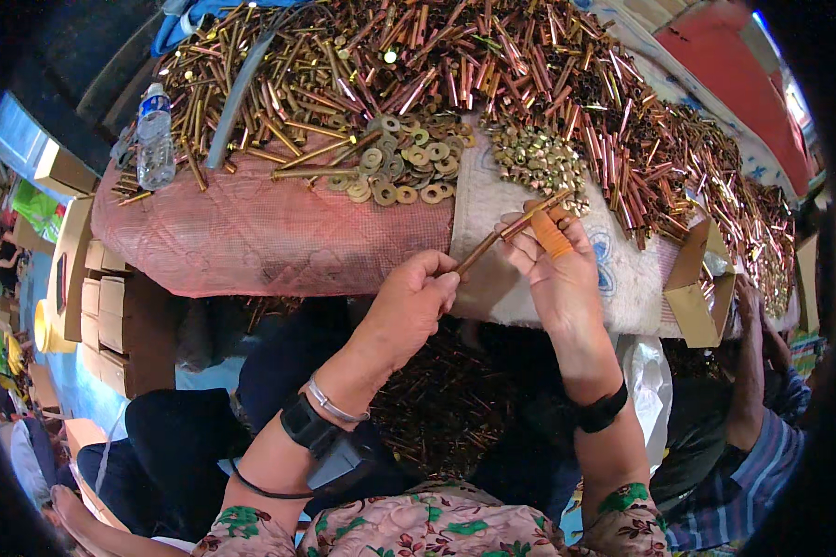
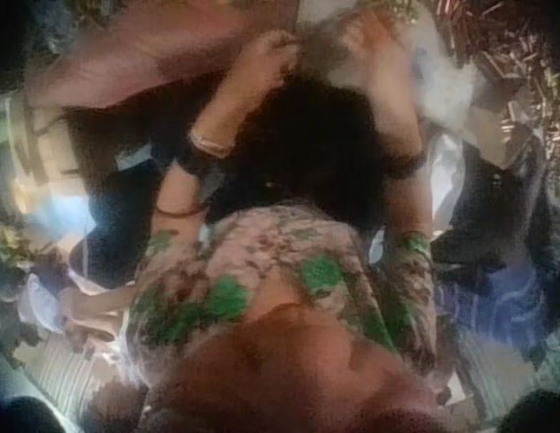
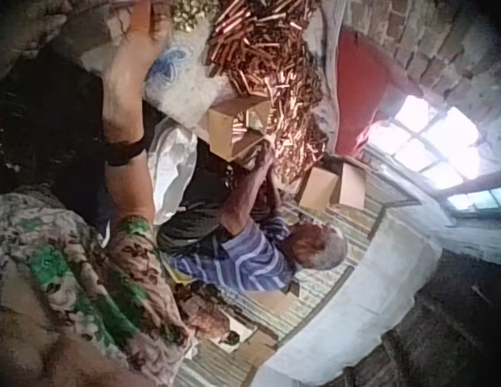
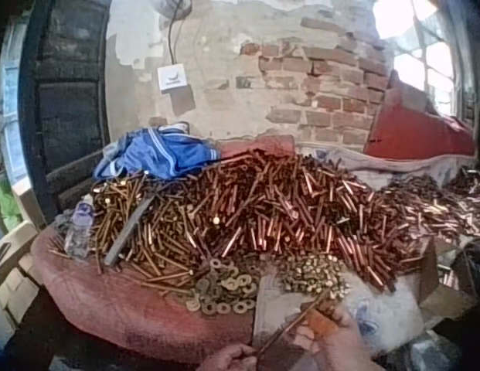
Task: The person is assembling metal bolts into tubes and adding washers manually.
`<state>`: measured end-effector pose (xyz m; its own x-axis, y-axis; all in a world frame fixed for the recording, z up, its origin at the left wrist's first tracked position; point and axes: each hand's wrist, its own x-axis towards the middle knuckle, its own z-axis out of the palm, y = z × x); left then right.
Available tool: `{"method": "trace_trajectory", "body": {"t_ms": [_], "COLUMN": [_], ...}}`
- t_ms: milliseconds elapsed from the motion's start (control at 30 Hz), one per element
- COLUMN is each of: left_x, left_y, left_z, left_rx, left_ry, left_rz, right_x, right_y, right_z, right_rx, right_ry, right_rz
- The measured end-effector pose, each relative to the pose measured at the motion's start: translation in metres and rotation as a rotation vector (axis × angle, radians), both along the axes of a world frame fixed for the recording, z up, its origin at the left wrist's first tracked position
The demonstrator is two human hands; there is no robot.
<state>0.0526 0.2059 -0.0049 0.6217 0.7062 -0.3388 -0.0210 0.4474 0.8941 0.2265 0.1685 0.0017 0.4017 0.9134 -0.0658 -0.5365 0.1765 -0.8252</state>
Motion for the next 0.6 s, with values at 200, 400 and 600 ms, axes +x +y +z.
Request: {"method": "trace_trajectory", "body": {"t_ms": [200, 400, 600], "left_x": [0.000, 0.002, 0.003], "left_y": [0.001, 0.001, 0.000], "left_z": [-0.001, -0.003, -0.006], "left_rx": [0.031, 0.141, 0.281], "left_ry": [-0.009, 0.037, 0.098], "left_rz": [-0.013, -0.009, 0.021], "right_x": [-0.001, 0.008, -0.002], "right_y": [0.006, 0.007, 0.009], "right_z": [-0.003, -0.003, 0.003], "right_rx": [-0.051, -0.050, -0.112], "right_ry": [-0.030, -0.010, -0.104], "right_rz": [-0.020, 0.058, 0.008]}}
